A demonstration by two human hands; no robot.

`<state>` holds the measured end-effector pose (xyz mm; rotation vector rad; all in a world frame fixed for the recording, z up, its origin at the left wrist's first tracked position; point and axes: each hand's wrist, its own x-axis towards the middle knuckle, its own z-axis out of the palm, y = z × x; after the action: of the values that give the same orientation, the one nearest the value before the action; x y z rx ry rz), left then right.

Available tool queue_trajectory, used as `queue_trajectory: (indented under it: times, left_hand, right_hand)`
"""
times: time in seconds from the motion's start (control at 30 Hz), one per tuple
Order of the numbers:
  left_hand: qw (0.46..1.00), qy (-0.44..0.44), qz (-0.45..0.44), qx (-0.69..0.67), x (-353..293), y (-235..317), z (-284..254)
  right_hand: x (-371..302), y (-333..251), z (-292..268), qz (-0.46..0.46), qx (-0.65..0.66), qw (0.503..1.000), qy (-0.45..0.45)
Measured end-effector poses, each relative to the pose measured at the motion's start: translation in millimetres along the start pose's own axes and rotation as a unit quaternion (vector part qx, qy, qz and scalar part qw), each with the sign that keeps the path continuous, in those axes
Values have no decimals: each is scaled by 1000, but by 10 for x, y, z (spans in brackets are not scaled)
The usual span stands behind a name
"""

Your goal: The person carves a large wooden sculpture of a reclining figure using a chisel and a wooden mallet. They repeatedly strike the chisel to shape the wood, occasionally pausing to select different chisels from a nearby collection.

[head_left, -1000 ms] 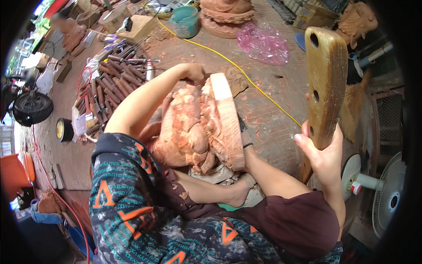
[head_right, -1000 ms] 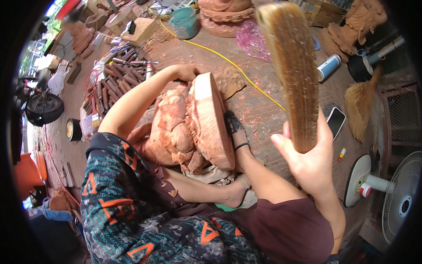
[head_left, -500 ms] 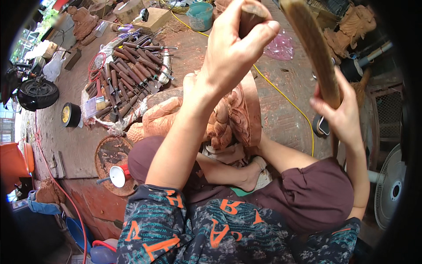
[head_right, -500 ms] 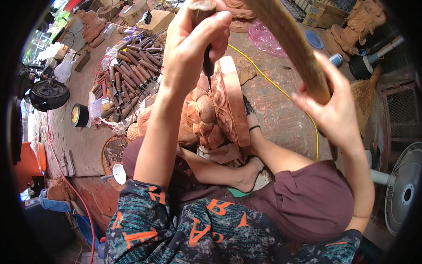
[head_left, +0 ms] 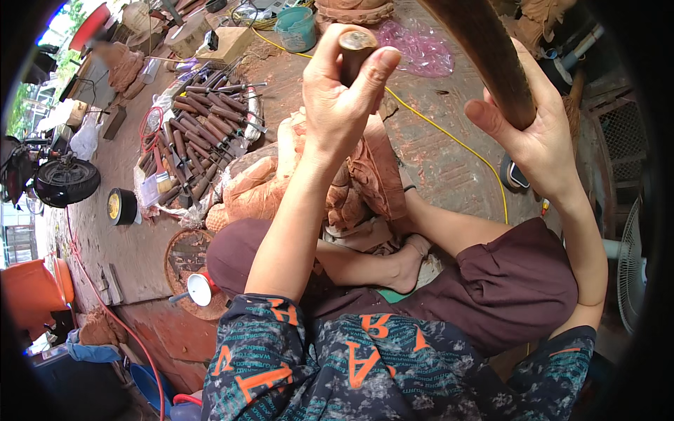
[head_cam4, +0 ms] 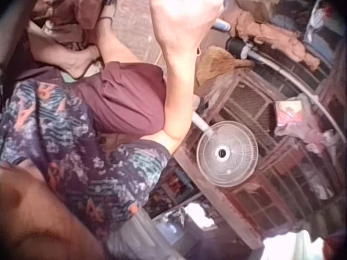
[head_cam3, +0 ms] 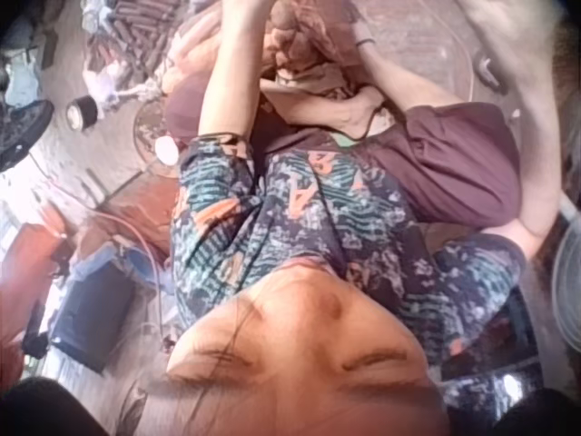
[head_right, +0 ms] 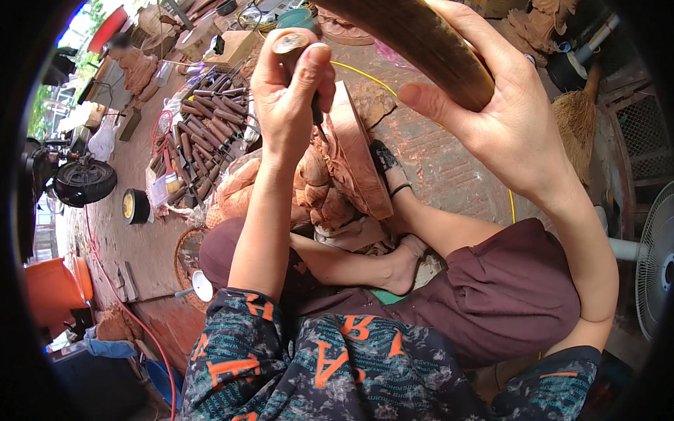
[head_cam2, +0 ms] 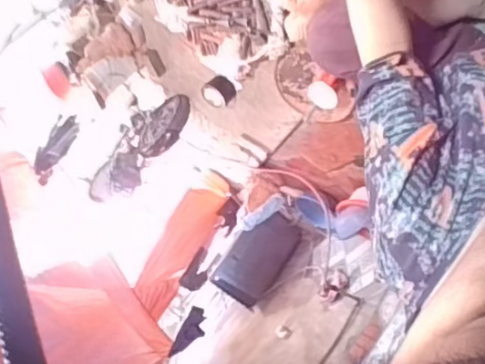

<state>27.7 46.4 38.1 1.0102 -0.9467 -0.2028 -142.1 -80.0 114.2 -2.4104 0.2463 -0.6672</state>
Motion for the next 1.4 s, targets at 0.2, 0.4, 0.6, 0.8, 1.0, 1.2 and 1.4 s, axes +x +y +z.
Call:
queue_trajectory:
  times: [0.2, 0.4, 0.6, 0.8, 1.0, 1.2, 1.4]
  left_hand:
    - [995, 15, 58, 79, 10, -147, 58]
    - [997, 71, -6, -35, -37, -200, 105]
    - [994, 94, 47, 9, -78, -137, 123]
    - [993, 108, 43, -19, -153, -112, 151]
    - [995, 88, 29, -39, -94, -104, 196]
    - [992, 116, 52, 6, -157, -93, 147]
    - [985, 146, 81, -34, -241, -92, 161]
  right_hand:
    - [-27, 74, -16, -23, -38, 999, 27]
    - [61, -157, -59, -50, -207, 977, -26]
    - [44, -105, -12, -113, -170, 978, 28]
    - [46, 56, 38, -160, -134, 974, 84]
    - [59, 254, -33, -128, -50, 989, 49]
    - [21, 54, -47, -79, -179, 981, -15]
    - [0, 26, -74, -87, -177, 980, -11]
